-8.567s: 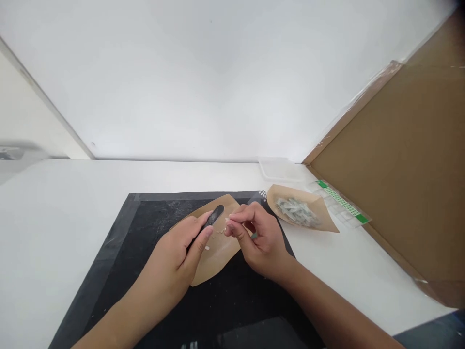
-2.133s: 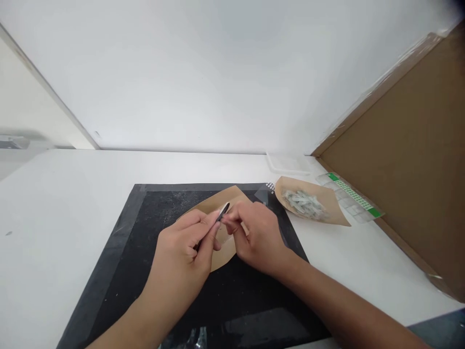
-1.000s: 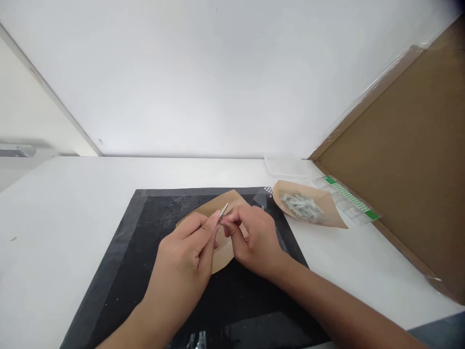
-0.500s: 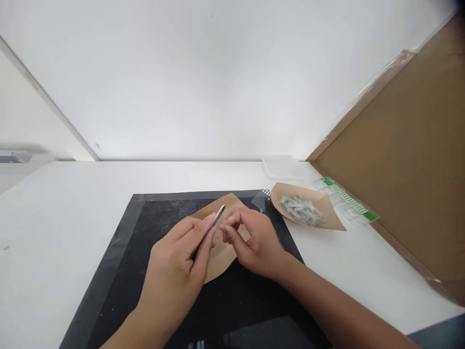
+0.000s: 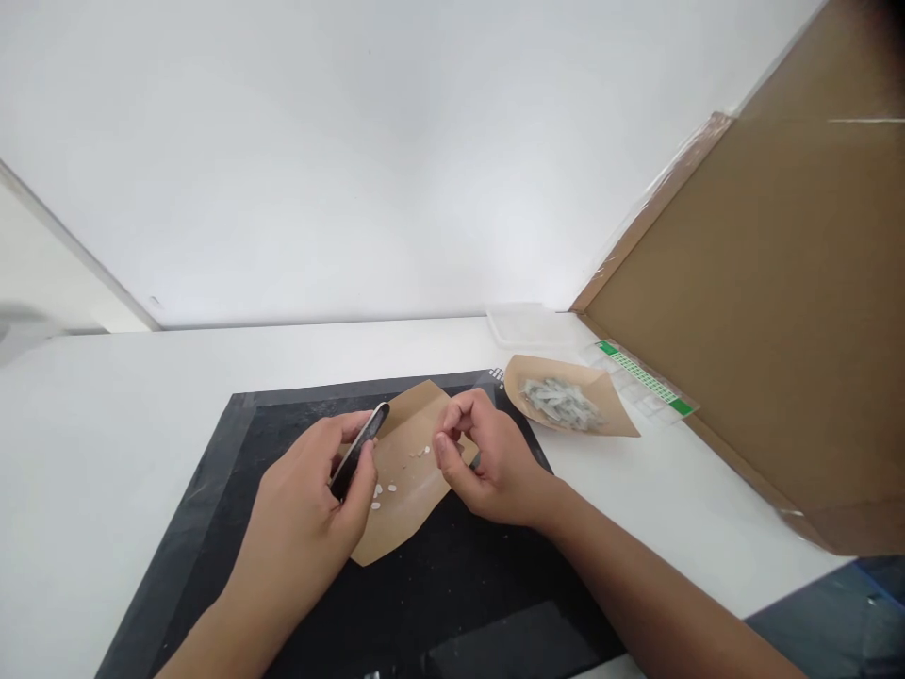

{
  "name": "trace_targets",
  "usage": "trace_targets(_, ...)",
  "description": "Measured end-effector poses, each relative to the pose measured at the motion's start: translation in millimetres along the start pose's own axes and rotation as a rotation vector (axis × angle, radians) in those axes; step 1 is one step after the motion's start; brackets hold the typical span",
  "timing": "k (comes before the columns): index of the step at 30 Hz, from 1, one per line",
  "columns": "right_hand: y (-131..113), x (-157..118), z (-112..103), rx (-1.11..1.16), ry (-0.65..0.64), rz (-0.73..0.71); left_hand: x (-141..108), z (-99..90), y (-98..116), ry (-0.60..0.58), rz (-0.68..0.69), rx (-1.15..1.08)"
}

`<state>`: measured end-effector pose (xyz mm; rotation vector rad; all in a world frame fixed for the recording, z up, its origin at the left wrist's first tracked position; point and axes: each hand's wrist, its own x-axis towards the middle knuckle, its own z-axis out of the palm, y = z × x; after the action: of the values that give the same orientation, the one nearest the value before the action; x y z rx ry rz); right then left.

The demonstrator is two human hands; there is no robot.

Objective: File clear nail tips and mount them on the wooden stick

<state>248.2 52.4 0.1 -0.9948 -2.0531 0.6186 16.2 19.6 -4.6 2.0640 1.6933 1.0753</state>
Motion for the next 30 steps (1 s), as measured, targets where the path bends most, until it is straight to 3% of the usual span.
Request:
trace_targets(8, 3, 2, -5, -0.082, -0.024, -0.014, 0, 4.9, -4, 0.008, -0.06, 0.03)
trace_targets(15, 4, 0, -6, -0.114, -0.033, -0.024, 3, 1.1, -4, -0.018, 0.064, 0.051)
trace_targets(23, 1, 1, -8, 0.103, -0.236, -0.105, 7, -7.1, 1, -0.063, -0.019, 0.013)
trace_targets(30, -3, -2, -11, 0.104, -0.343, -0.105, 9, -9.7, 1, -0.092, -0.069, -0.026)
